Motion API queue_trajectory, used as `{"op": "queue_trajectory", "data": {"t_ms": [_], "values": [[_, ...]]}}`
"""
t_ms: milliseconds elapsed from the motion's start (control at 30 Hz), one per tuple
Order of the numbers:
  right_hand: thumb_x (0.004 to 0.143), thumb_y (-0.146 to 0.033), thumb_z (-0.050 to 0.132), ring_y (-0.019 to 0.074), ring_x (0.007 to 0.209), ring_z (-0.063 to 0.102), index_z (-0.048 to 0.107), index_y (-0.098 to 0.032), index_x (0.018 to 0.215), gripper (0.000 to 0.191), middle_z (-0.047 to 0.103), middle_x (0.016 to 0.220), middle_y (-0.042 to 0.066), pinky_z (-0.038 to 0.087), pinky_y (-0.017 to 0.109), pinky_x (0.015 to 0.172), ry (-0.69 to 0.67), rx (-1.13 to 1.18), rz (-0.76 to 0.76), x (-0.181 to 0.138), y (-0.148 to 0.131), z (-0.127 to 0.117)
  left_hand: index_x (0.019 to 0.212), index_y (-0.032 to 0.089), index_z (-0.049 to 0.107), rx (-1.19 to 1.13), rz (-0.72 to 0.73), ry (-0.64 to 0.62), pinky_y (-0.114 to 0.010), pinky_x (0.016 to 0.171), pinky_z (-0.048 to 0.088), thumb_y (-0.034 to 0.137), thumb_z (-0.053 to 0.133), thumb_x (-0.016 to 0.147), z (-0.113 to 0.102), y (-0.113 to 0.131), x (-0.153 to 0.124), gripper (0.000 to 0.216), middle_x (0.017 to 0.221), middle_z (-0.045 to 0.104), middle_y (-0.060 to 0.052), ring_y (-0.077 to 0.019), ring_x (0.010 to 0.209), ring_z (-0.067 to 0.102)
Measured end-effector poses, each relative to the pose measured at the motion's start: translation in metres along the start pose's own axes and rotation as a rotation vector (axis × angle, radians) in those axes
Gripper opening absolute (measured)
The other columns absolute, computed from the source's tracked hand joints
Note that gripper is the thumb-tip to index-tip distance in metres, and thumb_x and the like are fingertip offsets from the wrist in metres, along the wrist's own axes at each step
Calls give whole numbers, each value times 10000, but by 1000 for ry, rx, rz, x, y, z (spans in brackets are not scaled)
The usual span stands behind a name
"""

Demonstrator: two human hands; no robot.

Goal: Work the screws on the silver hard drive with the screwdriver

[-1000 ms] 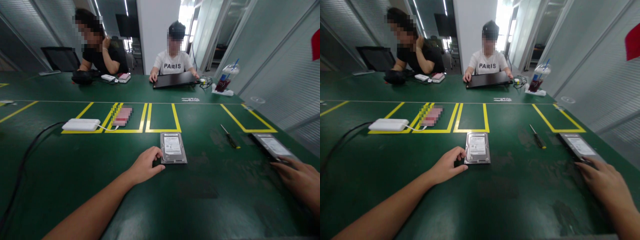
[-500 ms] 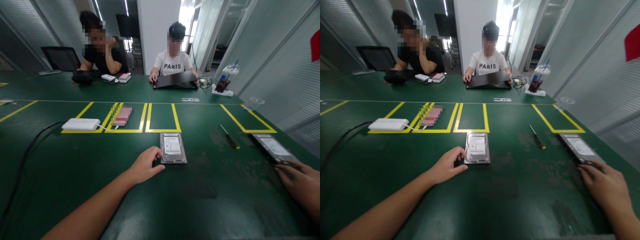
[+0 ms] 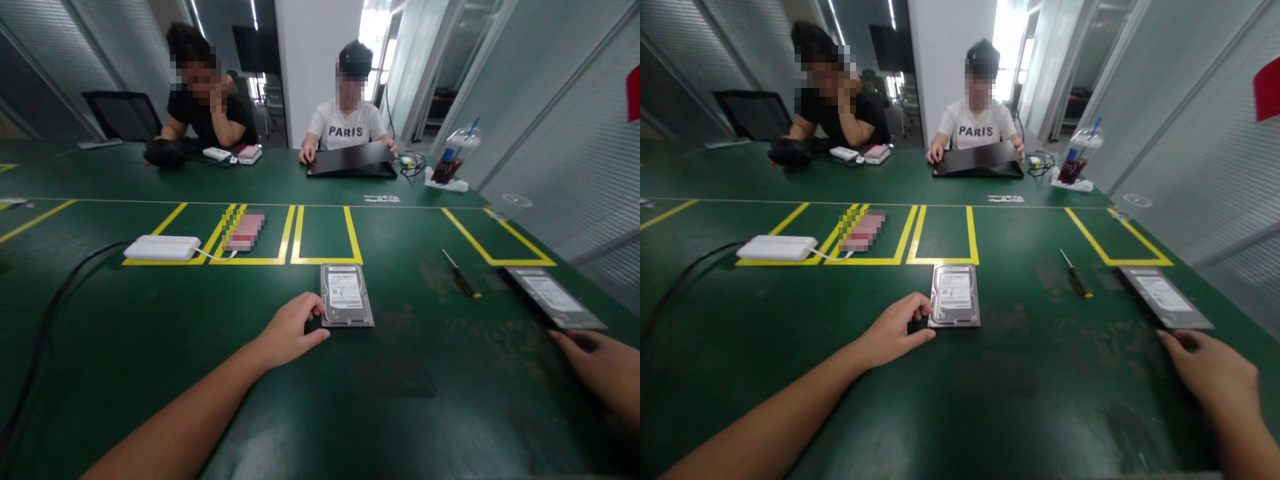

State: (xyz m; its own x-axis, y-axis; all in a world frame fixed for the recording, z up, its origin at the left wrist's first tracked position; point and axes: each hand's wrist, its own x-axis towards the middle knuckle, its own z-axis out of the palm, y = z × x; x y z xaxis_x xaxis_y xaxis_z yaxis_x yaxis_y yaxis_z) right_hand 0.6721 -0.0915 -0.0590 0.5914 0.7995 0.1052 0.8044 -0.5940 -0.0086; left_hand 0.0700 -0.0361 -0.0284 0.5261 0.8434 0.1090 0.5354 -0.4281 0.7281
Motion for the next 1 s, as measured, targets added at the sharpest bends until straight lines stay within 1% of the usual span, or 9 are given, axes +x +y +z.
{"op": "queue_trajectory", "data": {"t_ms": [67,133,267,467,600,733,900,1000], "values": [[798,-580,475,354,760,675,750,-197,931,490,746,937,177,514,420,651,-117,-13,104,-9,-17,-12,1006,213,541,0,1,0,-313,756,438,248,700,812,0,0,0,253,968,575,-11,-186,857,542],[818,-554,448,361,823,674,741,-196,982,490,741,1006,177,511,419,692,-160,-37,122,-17,-30,-21,1006,211,542,-1,2,0,-311,758,439,239,701,809,-1,0,0,255,967,573,-10,-185,856,541],[845,-516,412,366,860,669,735,-192,969,474,733,1020,190,499,416,689,-120,-71,89,-23,-38,-24,1003,209,542,-3,5,2,-308,762,439,220,707,803,0,0,0,259,969,571,-7,-181,862,541],[873,-500,393,368,846,672,711,-190,902,445,729,979,204,497,418,667,-90,-64,56,-21,-32,-17,1005,210,541,0,0,1,-307,757,438,229,716,801,1,-1,0,269,966,567,-3,-179,861,541],[903,-473,342,374,856,671,686,-171,920,458,716,999,224,503,424,678,-63,-86,7,-22,-29,-13,1006,212,541,0,1,2,-306,755,439,231,712,803,1,-1,1,266,970,570,-3,-178,858,541],[919,-440,325,375,854,672,672,-166,899,443,713,961,222,510,429,700,-41,-99,-33,-23,-29,-12,1007,214,540,2,4,6,-306,761,437,230,709,802,1,-1,1,266,964,568,-1,-179,859,540],[935,-418,289,374,860,669,669,-136,921,473,704,960,238,507,421,668,-37,-114,-26,-24,-31,-15,1002,211,539,3,0,2,-303,756,434,231,715,797,1,-2,0,271,958,568,1,-178,854,540],[931,-416,296,367,857,671,672,-136,939,468,707,956,225,508,413,674,-20,-125,-36,-24,-28,-14,1005,212,537,2,-2,1,-306,760,435,237,711,803,1,-1,0,267,958,568,-1,-179,854,540]]}}
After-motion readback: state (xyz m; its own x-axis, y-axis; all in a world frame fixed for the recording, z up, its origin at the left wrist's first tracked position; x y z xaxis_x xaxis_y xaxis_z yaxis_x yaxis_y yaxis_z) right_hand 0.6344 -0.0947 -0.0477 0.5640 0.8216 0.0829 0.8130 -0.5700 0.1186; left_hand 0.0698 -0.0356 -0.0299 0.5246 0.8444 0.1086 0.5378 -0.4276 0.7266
